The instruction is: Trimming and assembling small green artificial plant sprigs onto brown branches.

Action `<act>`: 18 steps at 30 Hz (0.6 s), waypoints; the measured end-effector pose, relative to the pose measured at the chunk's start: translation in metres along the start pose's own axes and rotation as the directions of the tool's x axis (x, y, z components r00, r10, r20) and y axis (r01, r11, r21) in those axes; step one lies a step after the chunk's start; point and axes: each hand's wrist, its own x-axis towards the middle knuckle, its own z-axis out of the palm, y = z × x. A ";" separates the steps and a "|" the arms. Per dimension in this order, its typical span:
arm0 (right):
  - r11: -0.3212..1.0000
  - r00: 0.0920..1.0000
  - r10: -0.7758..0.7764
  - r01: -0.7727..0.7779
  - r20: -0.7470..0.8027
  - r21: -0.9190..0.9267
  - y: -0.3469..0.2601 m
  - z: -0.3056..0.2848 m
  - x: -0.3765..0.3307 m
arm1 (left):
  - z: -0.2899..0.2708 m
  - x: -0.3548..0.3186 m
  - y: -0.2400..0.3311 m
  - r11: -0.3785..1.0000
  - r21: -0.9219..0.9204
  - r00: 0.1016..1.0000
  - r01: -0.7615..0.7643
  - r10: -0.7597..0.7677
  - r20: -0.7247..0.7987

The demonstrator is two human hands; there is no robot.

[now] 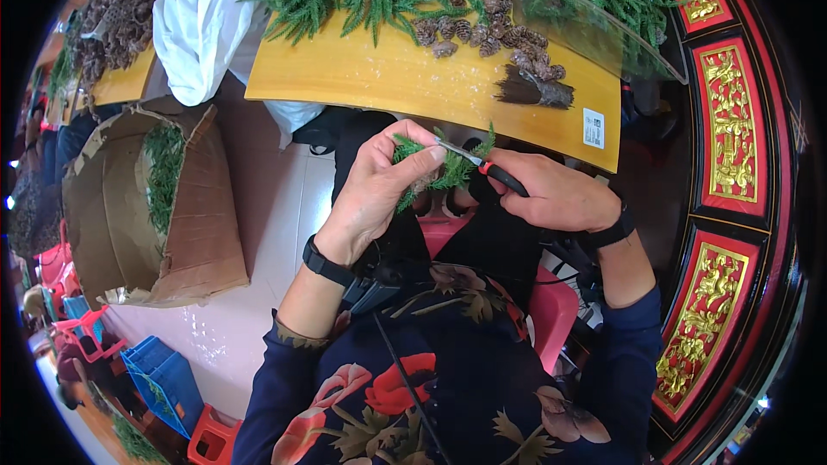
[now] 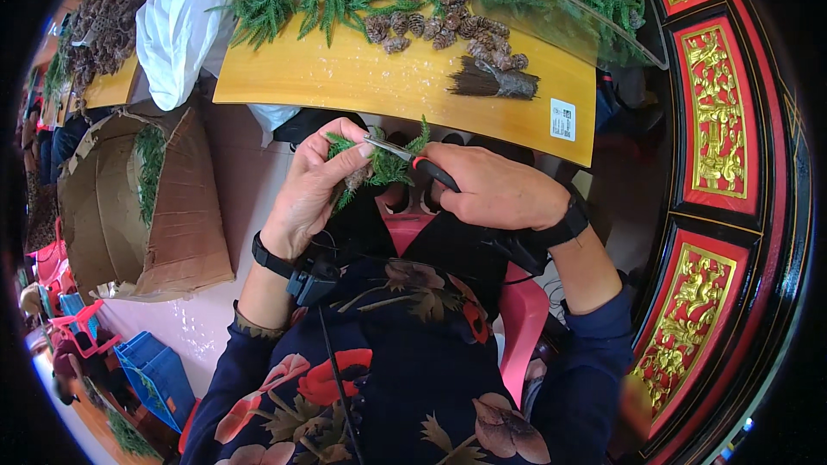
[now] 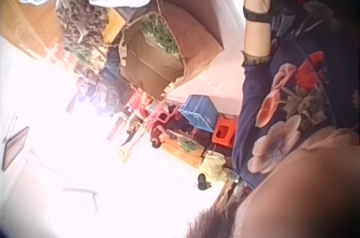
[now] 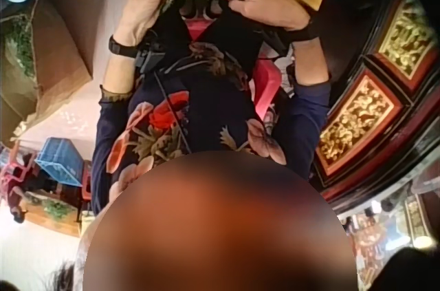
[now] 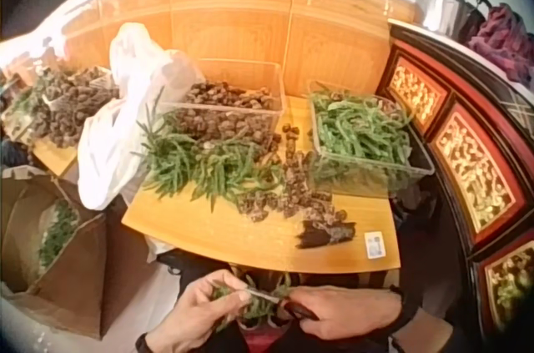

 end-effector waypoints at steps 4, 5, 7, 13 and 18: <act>0.999 0.999 -0.011 0.010 -0.035 -0.037 0.006 0.006 -0.001 | 0.001 0.000 -0.002 0.999 0.047 0.999 -0.022 0.024 -0.030; 0.999 0.998 -0.014 0.013 -0.055 -0.030 0.008 0.009 -0.002 | 0.001 0.000 -0.002 0.998 0.062 1.000 -0.015 0.017 -0.026; 1.000 0.997 -0.017 0.015 -0.074 -0.023 0.009 0.012 -0.003 | 0.000 0.001 -0.002 0.996 0.092 1.000 -0.002 0.004 -0.017; 0.994 0.980 0.004 -0.026 -0.200 -0.106 0.000 0.019 -0.005 | 0.001 0.001 -0.003 0.994 0.107 0.999 -0.011 0.015 -0.030; 0.991 0.948 0.013 -0.055 -0.317 -0.123 -0.010 0.029 -0.006 | -0.001 0.000 -0.001 0.992 0.125 0.998 -0.010 0.016 -0.053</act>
